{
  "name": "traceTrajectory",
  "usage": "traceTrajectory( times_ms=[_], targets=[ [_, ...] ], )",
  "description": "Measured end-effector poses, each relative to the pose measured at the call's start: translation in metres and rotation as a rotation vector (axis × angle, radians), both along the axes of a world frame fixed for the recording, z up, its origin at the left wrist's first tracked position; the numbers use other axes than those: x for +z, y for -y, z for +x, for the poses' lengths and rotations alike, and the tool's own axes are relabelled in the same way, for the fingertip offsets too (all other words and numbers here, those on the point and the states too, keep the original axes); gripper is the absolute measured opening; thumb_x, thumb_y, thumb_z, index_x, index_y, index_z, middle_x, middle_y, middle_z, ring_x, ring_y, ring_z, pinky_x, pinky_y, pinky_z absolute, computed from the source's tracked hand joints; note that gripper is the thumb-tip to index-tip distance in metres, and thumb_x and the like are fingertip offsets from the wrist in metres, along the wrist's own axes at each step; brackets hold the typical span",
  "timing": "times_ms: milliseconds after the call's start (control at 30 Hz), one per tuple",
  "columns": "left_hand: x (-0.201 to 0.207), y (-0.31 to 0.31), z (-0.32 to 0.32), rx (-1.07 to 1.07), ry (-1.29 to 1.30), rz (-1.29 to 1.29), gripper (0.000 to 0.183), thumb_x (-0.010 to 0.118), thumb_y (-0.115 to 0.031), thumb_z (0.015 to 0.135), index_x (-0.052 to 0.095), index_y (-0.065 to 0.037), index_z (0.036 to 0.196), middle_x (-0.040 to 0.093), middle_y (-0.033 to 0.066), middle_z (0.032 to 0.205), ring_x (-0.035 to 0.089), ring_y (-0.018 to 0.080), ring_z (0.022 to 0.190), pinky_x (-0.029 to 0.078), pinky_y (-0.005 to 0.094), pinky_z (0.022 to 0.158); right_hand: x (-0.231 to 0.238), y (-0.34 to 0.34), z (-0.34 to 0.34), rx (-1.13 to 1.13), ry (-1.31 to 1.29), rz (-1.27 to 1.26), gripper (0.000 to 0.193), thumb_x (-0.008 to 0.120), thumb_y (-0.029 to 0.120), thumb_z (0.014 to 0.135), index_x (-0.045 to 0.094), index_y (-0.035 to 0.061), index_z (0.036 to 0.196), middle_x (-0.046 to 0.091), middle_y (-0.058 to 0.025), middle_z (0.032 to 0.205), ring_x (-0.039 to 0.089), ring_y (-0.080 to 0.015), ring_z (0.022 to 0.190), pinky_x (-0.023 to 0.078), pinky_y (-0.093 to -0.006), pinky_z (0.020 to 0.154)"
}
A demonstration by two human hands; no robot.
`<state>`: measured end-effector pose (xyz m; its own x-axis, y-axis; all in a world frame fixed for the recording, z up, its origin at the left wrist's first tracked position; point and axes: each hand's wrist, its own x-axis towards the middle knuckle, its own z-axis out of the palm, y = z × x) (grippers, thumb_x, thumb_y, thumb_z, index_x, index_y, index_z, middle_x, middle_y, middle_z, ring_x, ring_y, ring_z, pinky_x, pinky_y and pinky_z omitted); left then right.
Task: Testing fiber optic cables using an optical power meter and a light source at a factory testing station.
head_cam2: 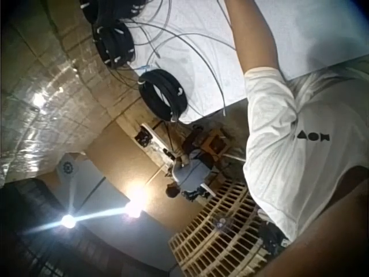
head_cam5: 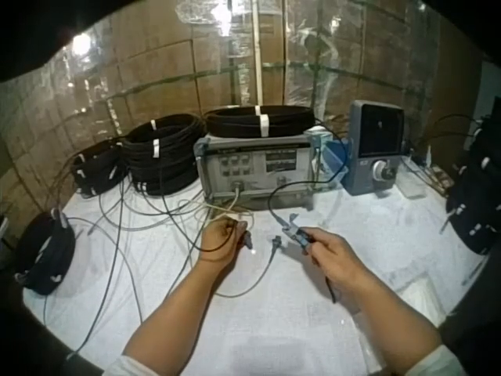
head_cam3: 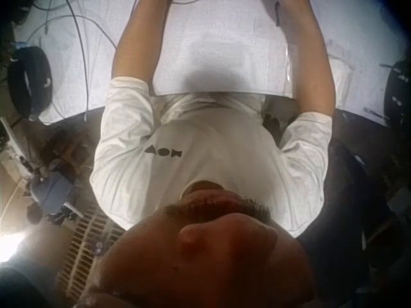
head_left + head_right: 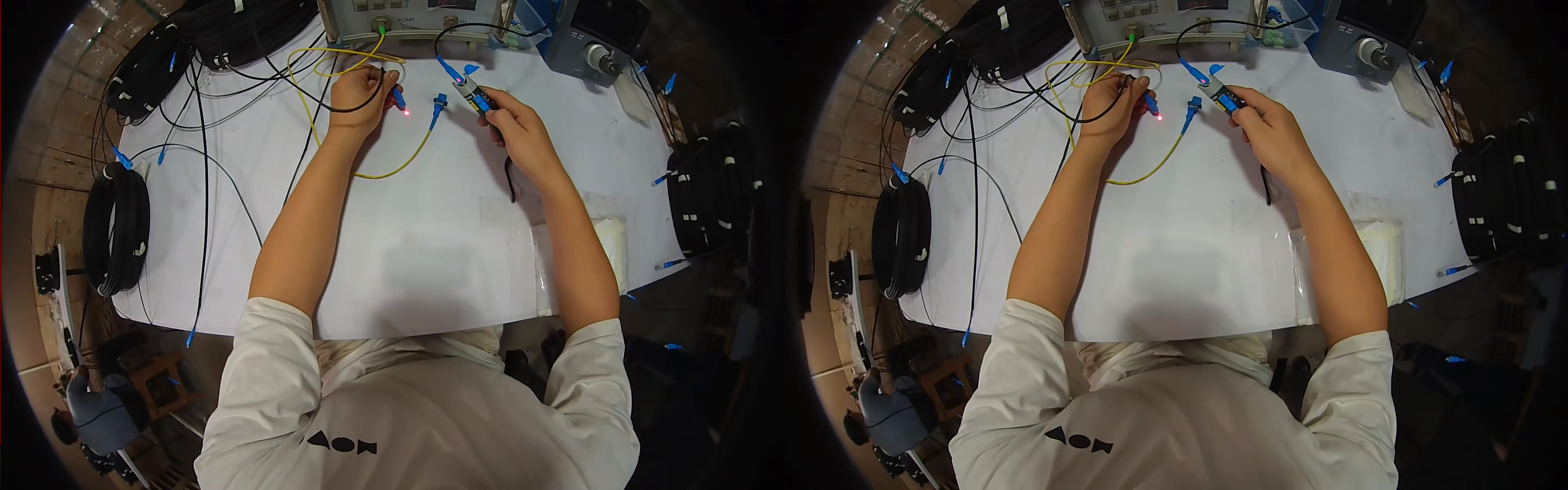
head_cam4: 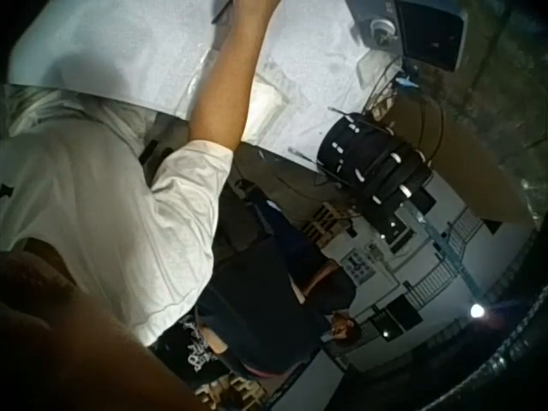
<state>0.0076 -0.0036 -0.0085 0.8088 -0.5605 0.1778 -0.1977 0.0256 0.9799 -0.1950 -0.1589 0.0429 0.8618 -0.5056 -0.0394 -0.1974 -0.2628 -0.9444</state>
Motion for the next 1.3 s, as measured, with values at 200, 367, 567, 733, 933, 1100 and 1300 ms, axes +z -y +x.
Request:
traceTrajectory(
  times_ms=[200,367,567,733,933,1100,1300],
  targets=[
    [0.0,0.0,0.001,-0.017,-0.003,0.04,0.025,0.067,-0.017,0.094,0.061,0.004,0.081,0.069,0.0088,0.075,0.066,0.0114,0.065,0.054,0.024,0.06,-0.001,0.001,0.0,0.008,0.007,-0.004,0.042,0.046,0.016,0.09,0.063,0.0079,0.128,0.063,-0.0025,0.086,0.051,-0.0099,0.071,0.045,-0.0248,0.069],
    [0.001,-0.001,0.0,-0.021,0.083,0.103,0.022,0.066,-0.014,0.095,0.06,0.004,0.084,0.068,0.0093,0.079,0.067,0.0135,0.071,0.055,0.0252,0.066,-0.002,0.0,0.001,0.01,-0.003,-0.011,0.042,0.046,0.016,0.09,0.063,0.0084,0.129,0.063,-0.0025,0.086,0.051,-0.0097,0.071,0.045,-0.0248,0.069],
    [0.007,-0.002,-0.006,0.023,0.143,0.157,0.025,0.068,-0.017,0.093,0.064,0.004,0.082,0.069,0.0079,0.074,0.066,0.0115,0.068,0.053,0.0244,0.064,-0.003,0.002,0.0,0.0,0.001,-0.008,0.042,0.047,0.016,0.09,0.063,0.0077,0.129,0.063,-0.0028,0.085,0.052,-0.0101,0.071,0.045,-0.025,0.068],
    [0.006,-0.003,-0.006,0.075,0.291,0.201,0.026,0.071,-0.019,0.092,0.066,0.003,0.08,0.07,0.0067,0.071,0.066,0.0104,0.065,0.05,0.0244,0.062,0.0,-0.002,0.001,-0.002,-0.007,-0.014,0.042,0.047,0.016,0.091,0.063,0.0075,0.128,0.063,-0.0033,0.085,0.052,-0.0103,0.07,0.045,-0.0252,0.068],
    [0.009,-0.002,-0.009,0.061,0.283,0.188,0.029,0.071,-0.023,0.092,0.066,0.003,0.08,0.07,0.0071,0.071,0.065,0.0111,0.064,0.05,0.0253,0.063,-0.003,0.002,0.0,0.005,-0.005,-0.011,0.042,0.046,0.016,0.091,0.063,0.0076,0.129,0.062,-0.0031,0.085,0.052,-0.0102,0.07,0.045,-0.0252,0.068],
    [0.005,-0.002,-0.003,0.055,0.248,0.18,0.029,0.071,-0.022,0.092,0.066,0.003,0.079,0.07,0.0072,0.072,0.065,0.0111,0.065,0.05,0.0252,0.063,-0.002,-0.001,0.001,0.001,-0.01,-0.02,0.043,0.047,0.017,0.091,0.062,0.0077,0.129,0.063,-0.0032,0.085,0.052,-0.0101,0.07,0.045,-0.025,0.068],
    [0.01,-0.003,-0.007,0.064,0.24,0.198,0.027,0.07,-0.021,0.092,0.066,0.003,0.081,0.071,0.0074,0.073,0.066,0.0118,0.065,0.05,0.0255,0.064,-0.003,0.001,0.001,0.009,0.004,-0.013,0.043,0.048,0.017,0.09,0.062,0.0077,0.13,0.063,-0.0033,0.085,0.052,-0.0104,0.07,0.045,-0.0252,0.068]
  ],
)
